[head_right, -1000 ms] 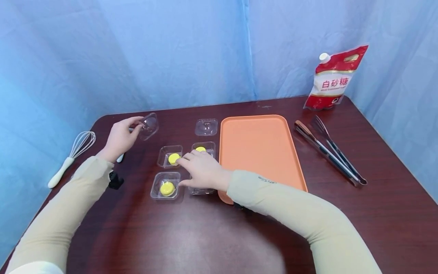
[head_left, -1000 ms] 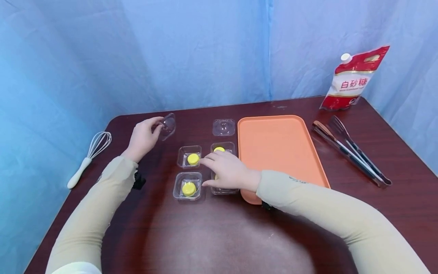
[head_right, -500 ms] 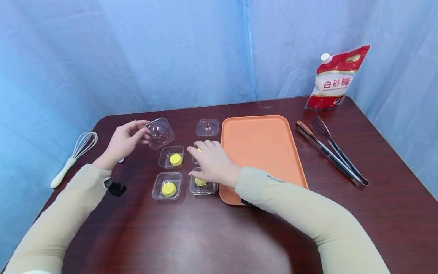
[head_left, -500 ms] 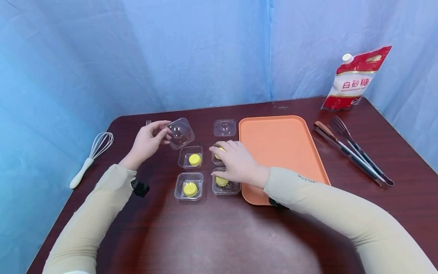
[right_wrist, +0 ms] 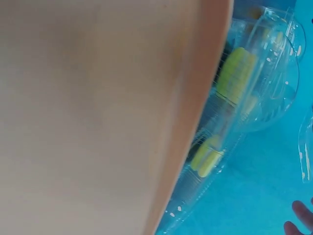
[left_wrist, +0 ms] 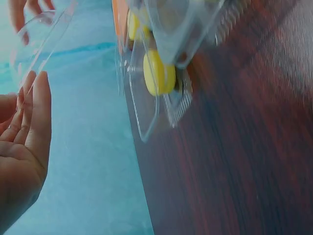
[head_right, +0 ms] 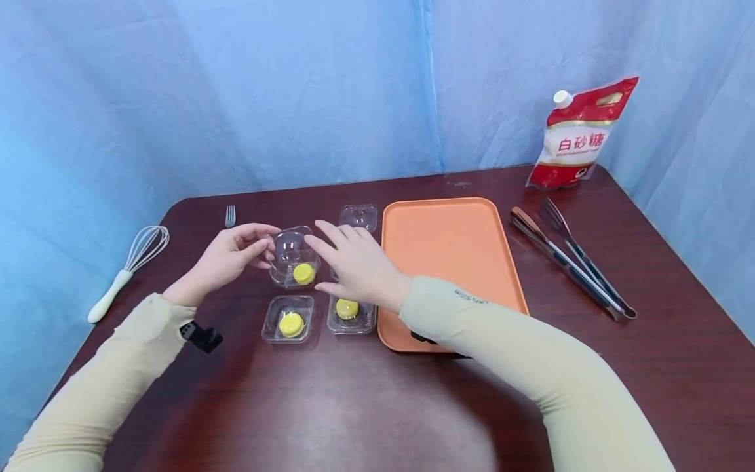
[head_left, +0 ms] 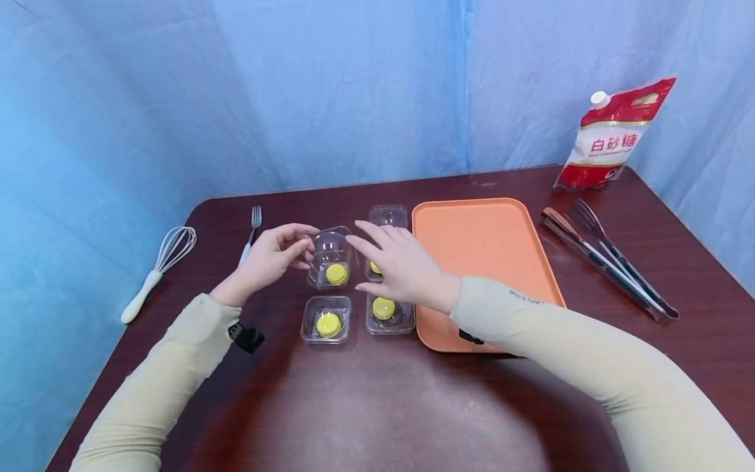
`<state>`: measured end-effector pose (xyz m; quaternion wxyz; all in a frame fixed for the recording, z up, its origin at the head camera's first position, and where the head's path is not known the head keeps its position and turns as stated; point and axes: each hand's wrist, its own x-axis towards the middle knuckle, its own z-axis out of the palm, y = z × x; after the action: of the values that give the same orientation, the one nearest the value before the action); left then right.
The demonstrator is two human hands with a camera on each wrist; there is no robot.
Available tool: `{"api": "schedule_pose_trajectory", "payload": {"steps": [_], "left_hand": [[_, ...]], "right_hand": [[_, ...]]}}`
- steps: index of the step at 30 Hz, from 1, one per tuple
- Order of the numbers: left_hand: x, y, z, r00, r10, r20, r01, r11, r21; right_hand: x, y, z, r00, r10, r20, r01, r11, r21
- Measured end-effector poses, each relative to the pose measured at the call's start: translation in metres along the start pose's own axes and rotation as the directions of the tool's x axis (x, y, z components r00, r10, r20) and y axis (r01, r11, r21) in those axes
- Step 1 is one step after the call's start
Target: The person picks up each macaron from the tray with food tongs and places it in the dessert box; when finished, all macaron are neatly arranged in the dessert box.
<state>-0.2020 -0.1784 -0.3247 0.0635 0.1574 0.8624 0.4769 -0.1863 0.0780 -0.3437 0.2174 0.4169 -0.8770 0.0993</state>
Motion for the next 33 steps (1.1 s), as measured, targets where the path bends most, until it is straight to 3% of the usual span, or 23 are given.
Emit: {"api": "schedule_pose_trajectory", "payload": {"steps": [5, 10, 22, 27, 30, 33], "left_hand": [[-0.001, 0.001, 0.006, 0.997, 0.004, 0.074, -0.002, 1.0, -0.028], [0.0, 0.0, 0.008, 0.991, -0.001, 0.133, 0.01, 0.998, -0.065], [-0.004, -0.003, 0.009, 0.981, -0.023, 0.195, 0.031, 0.999, -0.041], [-0.008, -0.003, 0.01, 0.971, 0.057, 0.234, -0.073, 0.996, 0.057], [-0.007, -0.006, 0.012, 0.961, 0.123, 0.248, -0.16, 0.978, 0.135], [-0.005, -0.009, 0.013, 0.959, 0.149, 0.242, -0.204, 0.954, 0.222]], "right_hand": [[0.005, -0.001, -0.004, 0.998, -0.065, -0.016, 0.065, 0.997, 0.028], [0.007, -0.002, -0.004, 0.997, -0.081, 0.015, 0.081, 0.996, 0.043], [0.008, -0.005, 0.0, 0.994, -0.091, 0.058, 0.089, 0.995, 0.033], [0.014, -0.002, 0.001, 0.993, -0.039, 0.111, 0.031, 0.997, 0.075], [0.019, 0.001, 0.0, 0.988, 0.008, 0.156, -0.028, 0.991, 0.129], [0.024, 0.003, 0.0, 0.977, 0.051, 0.209, -0.089, 0.98, 0.178]]}}
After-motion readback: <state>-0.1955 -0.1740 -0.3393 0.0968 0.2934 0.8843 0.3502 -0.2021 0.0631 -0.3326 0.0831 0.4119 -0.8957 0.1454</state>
